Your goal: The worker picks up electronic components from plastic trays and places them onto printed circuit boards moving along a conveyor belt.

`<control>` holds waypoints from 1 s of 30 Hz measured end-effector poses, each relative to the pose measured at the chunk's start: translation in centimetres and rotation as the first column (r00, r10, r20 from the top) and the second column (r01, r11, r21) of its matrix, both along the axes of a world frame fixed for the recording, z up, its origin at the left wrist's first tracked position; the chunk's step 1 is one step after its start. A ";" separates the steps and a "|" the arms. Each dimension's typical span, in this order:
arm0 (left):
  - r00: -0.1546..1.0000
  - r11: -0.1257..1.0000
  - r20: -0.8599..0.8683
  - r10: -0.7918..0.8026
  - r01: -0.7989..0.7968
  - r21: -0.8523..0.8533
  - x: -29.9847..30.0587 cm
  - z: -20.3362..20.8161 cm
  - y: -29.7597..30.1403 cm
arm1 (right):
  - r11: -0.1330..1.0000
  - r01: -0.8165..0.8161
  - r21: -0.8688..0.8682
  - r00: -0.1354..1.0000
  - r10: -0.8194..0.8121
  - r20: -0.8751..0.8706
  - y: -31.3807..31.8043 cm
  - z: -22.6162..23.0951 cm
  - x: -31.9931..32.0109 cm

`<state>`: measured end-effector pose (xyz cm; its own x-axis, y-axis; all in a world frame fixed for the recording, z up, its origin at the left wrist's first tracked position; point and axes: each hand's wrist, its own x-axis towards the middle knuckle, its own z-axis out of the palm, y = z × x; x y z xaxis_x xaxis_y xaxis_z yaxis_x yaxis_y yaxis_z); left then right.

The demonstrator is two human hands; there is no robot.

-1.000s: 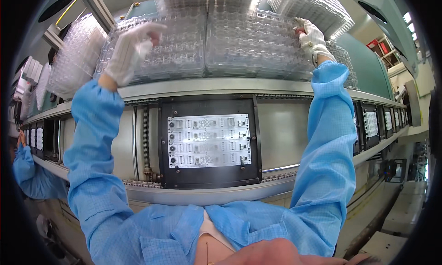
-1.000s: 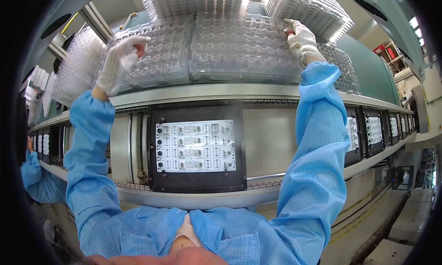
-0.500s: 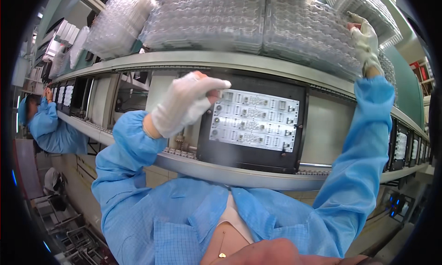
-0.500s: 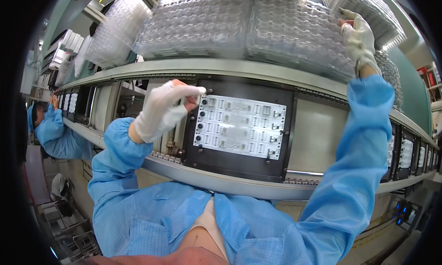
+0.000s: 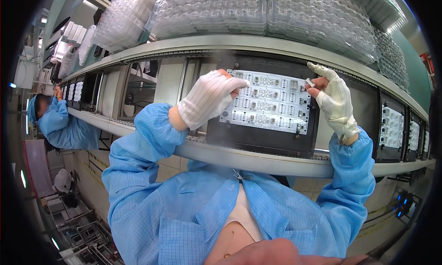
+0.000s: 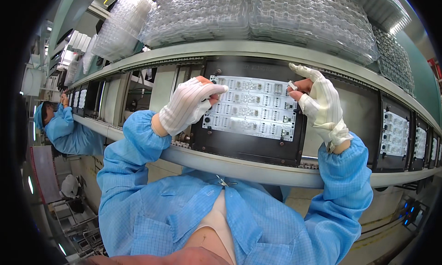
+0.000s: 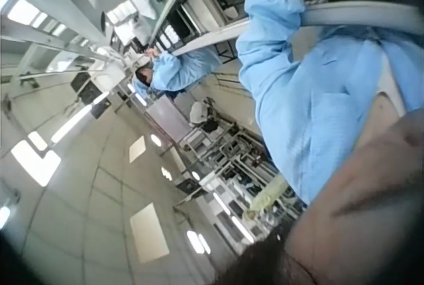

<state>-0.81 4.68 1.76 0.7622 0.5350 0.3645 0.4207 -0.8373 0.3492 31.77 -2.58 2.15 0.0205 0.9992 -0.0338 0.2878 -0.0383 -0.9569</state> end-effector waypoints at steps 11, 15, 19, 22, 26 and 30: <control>0.978 0.973 -0.190 -0.091 0.128 0.193 1.0 0.0 0.9 | 0.998 0.021 0.060 1.000 -0.021 -0.003 -0.3 -1.0 0.3; 0.962 0.970 -0.250 -0.109 0.158 0.185 1.8 0.2 1.4 | 0.997 0.024 0.079 0.999 -0.022 -0.031 -0.2 -1.4 0.6; 0.960 0.977 -0.252 -0.124 0.162 0.135 2.4 0.5 1.9 | 0.999 0.025 0.031 0.999 -0.026 0.027 0.1 -1.3 1.1; 0.979 0.994 -0.184 -0.088 0.100 0.054 3.0 0.6 2.0 | 1.000 0.025 0.012 1.000 -0.025 -0.005 0.2 -1.1 1.2; 0.987 0.992 -0.116 -0.113 0.118 0.036 3.0 0.4 2.2 | 1.000 -0.011 0.006 1.000 0.011 0.018 -0.1 -0.7 1.0; 0.977 0.982 -0.132 -0.169 0.179 0.064 3.9 0.5 2.4 | 0.967 -0.095 0.238 0.950 0.017 0.310 -0.3 -1.1 1.8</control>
<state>3.07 7.07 2.29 0.8833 0.3647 0.2944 0.3025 -0.9234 0.2364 33.58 -2.92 1.05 -0.0655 0.9748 0.2131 0.5604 0.2126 -0.8004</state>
